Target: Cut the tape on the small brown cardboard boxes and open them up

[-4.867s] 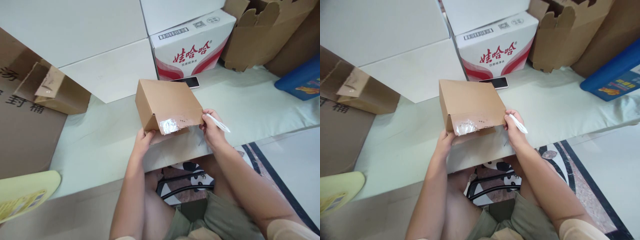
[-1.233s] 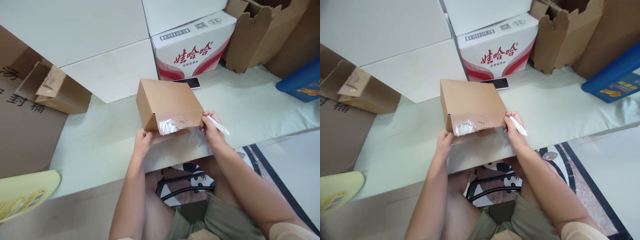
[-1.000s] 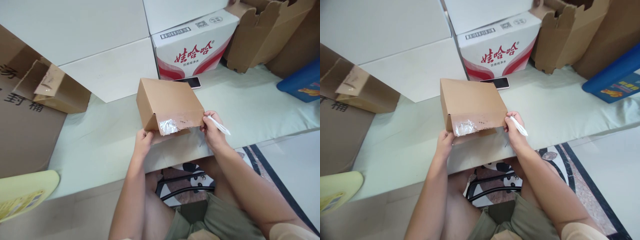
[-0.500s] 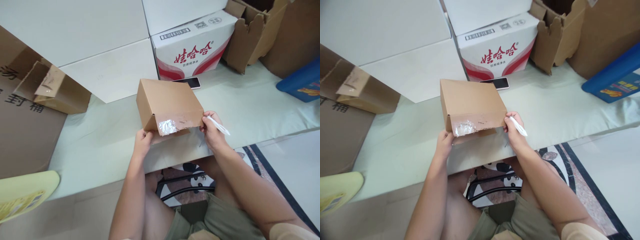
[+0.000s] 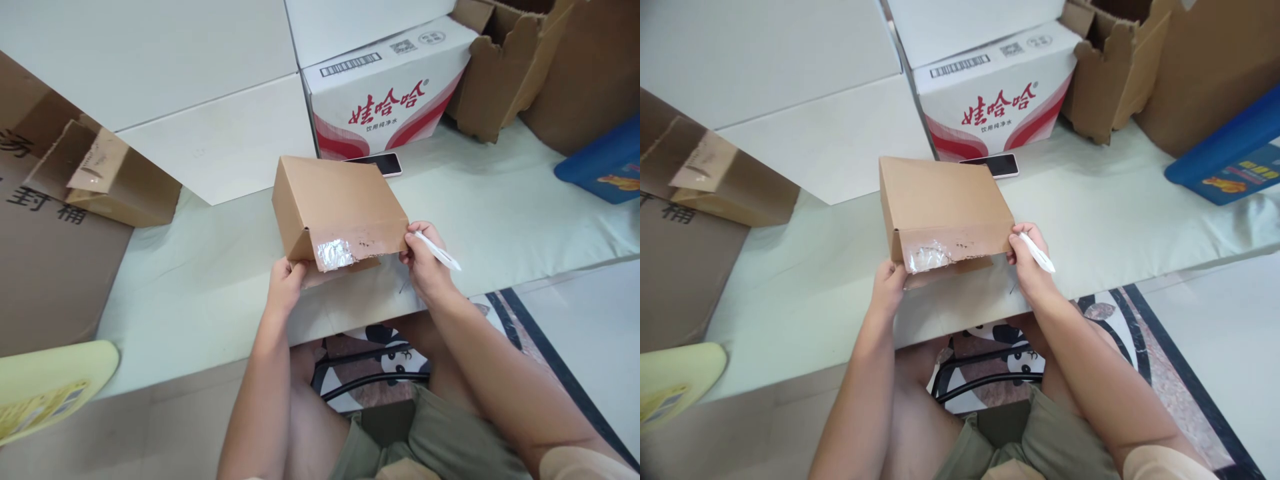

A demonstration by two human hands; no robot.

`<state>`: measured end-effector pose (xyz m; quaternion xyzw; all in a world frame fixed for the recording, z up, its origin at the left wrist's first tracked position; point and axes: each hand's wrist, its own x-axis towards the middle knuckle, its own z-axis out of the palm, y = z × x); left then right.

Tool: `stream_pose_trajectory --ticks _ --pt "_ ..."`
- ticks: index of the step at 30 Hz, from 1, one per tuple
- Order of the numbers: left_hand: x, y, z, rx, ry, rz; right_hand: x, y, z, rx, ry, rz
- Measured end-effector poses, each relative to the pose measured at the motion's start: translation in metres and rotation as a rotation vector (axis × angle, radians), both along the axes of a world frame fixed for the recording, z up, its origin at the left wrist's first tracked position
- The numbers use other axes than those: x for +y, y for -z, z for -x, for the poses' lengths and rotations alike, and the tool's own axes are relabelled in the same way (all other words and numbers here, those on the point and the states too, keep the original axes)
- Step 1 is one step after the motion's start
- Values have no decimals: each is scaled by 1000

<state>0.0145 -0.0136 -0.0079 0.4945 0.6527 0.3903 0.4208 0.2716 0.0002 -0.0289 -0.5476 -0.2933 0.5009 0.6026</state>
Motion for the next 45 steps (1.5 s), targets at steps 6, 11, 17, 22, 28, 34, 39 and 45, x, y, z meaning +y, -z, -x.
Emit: stream_pose_trajectory --ticks 6,11,17,22,28,34,39,45 --pt "-1 -1 0 13 6 9 0 3 0 -21 -9 -11" --pt "0 3 1 1 -3 -11 -1 4 -1 -24 -22 -23" --pt "0 5 2 -27 -9 -8 -1 4 0 -17 -16 -6" --pt "1 4 2 -15 -22 -13 -2 4 0 -23 -11 5" --pt "0 4 1 -32 -30 -2 -2 6 -1 -34 -25 -1" --pt "1 2 0 -21 -24 -8 -2 4 0 -31 -28 6" --pt "0 1 0 -2 -7 2 -3 4 0 -33 -22 16" --pt "0 4 1 1 -21 -4 -3 4 0 -38 -30 12"
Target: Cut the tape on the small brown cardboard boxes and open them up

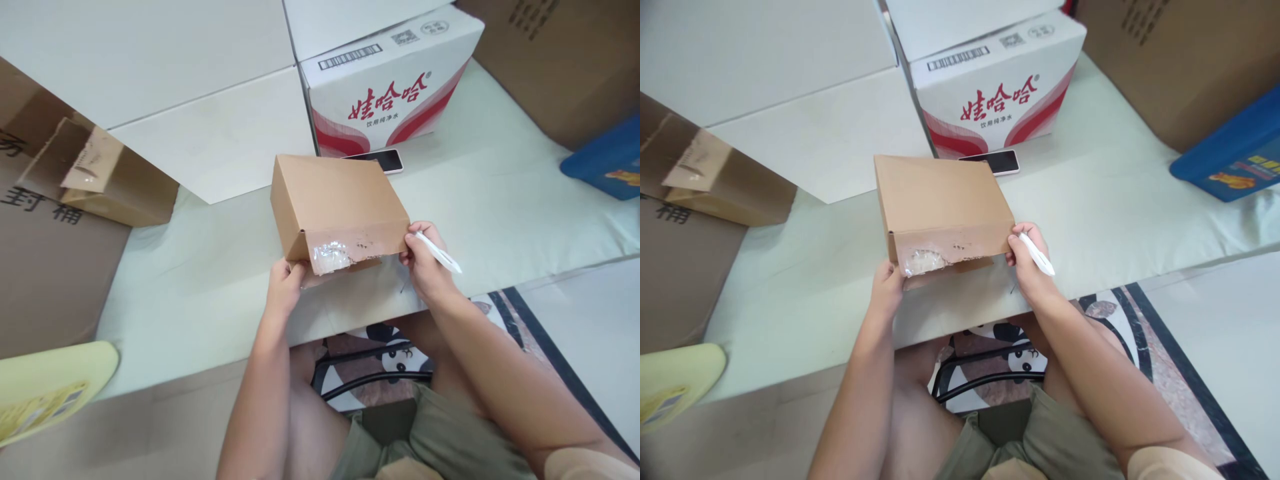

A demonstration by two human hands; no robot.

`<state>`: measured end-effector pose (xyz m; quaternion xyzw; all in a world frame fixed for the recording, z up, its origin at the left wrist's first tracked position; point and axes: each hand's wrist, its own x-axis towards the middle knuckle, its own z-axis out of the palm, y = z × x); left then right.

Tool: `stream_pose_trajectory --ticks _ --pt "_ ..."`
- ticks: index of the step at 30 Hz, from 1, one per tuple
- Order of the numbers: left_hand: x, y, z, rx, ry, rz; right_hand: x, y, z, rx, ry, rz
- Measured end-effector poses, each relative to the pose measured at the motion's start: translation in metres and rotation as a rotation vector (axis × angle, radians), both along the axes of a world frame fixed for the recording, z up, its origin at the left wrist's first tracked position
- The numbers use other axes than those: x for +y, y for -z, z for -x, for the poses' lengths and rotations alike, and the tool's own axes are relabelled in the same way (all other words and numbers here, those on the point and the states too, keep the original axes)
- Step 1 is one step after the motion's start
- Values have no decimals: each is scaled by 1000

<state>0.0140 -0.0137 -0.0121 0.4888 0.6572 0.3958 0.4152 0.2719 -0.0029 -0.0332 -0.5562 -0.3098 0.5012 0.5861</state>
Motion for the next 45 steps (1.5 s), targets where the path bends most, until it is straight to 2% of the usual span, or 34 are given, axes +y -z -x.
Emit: stream_pose_trajectory --ticks 24,39,45 --pt "-1 1 -1 -59 -19 -12 -2 3 -2 -11 -19 -23" --pt "-4 3 0 -30 -31 4 -3 3 -1 -38 -36 -19" --pt "-2 6 1 -29 -20 -32 -3 2 -2 -38 -31 -3"
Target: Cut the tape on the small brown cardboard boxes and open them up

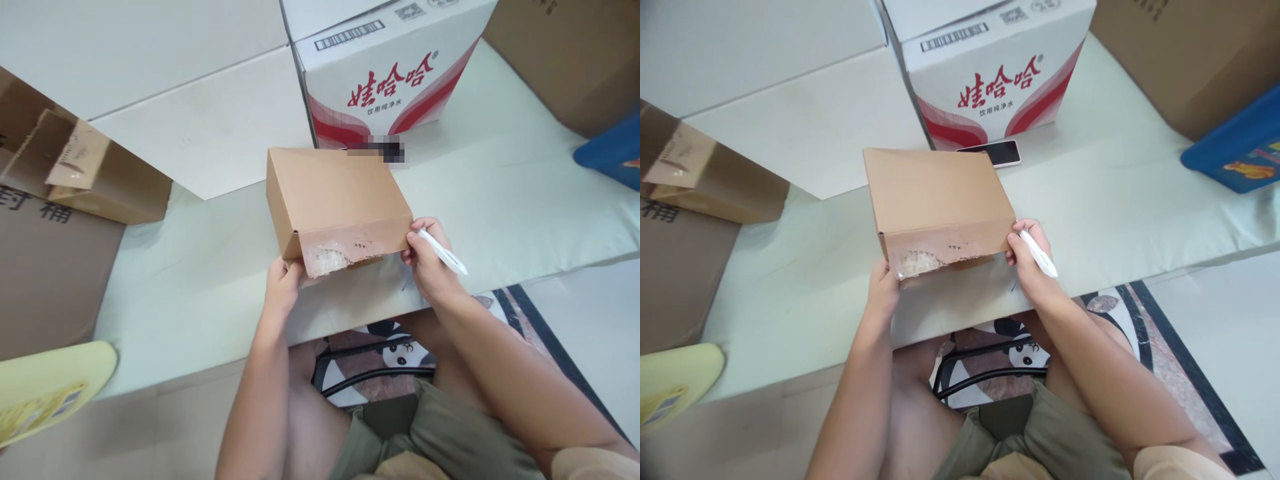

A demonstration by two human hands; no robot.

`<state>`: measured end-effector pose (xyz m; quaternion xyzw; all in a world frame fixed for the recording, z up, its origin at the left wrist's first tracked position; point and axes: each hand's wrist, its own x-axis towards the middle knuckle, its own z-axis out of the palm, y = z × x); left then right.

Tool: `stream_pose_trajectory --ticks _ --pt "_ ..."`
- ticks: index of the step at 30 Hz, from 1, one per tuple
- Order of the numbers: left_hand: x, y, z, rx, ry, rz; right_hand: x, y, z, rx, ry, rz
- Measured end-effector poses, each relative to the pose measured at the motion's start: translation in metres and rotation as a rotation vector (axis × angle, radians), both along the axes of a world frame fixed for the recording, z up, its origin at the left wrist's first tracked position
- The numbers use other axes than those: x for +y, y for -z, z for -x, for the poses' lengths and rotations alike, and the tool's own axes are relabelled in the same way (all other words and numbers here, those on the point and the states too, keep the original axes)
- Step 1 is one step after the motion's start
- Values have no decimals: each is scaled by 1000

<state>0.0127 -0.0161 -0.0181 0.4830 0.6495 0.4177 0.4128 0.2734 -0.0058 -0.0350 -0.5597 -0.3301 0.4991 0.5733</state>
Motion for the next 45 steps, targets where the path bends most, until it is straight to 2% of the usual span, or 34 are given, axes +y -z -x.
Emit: stream_pose_trajectory --ticks 5,11,19,30,45 --pt "0 -1 -1 -40 2 3 0 -3 0 2 10 11" --pt "-1 0 -2 -12 -31 10 -1 -1 0 -24 -3 -9" --pt "0 1 -1 4 -8 -27 0 0 1 11 -1 -20" --pt "1 -2 -2 6 -30 19 0 -2 2 17 17 14" --pt "1 0 -2 2 -21 -17 0 -1 1 14 9 9"
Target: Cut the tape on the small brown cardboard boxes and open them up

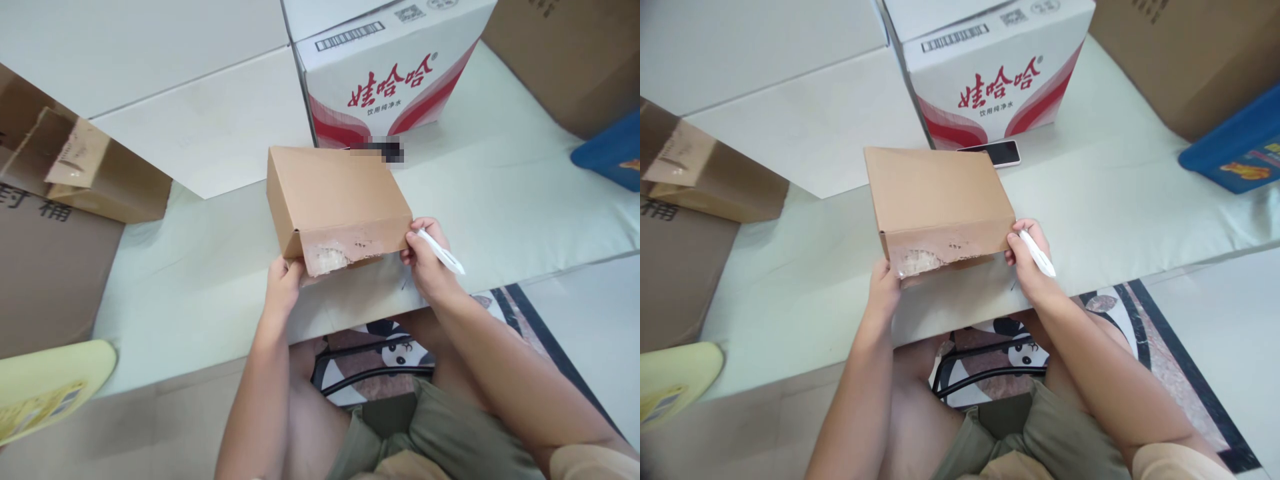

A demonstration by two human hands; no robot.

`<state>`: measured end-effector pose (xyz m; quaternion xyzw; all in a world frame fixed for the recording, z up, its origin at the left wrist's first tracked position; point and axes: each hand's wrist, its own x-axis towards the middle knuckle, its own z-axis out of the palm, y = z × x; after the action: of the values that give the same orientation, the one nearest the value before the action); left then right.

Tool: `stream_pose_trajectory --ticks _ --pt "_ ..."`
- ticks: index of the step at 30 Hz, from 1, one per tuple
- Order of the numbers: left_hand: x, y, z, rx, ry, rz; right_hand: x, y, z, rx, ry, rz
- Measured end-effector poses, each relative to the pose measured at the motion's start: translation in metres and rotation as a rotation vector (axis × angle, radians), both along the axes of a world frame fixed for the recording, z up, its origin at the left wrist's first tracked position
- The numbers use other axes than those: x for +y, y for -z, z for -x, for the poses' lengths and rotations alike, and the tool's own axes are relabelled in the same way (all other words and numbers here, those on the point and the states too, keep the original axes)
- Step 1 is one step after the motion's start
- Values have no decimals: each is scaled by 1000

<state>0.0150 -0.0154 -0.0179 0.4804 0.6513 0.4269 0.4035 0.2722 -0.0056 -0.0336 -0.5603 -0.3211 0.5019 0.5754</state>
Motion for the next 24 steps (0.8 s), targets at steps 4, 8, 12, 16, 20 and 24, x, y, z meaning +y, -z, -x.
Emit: stream_pose_trajectory --ticks 4,8,12,16,20,24 --pt "-1 3 1 1 3 -10 0 2 -1 5 -2 -1" --pt "-2 5 1 -28 19 -8 -1 3 -1 15 0 -6" --pt "-4 4 0 -53 8 -5 -2 5 -3 16 -1 -2" --pt "-7 3 -2 -79 18 7 -3 7 -5 -5 -12 -1" --pt "-6 5 0 -57 -2 10 -2 10 -6 -39 -30 -27" --pt "0 5 0 -66 -20 6 1 11 -6 -68 -36 -63"
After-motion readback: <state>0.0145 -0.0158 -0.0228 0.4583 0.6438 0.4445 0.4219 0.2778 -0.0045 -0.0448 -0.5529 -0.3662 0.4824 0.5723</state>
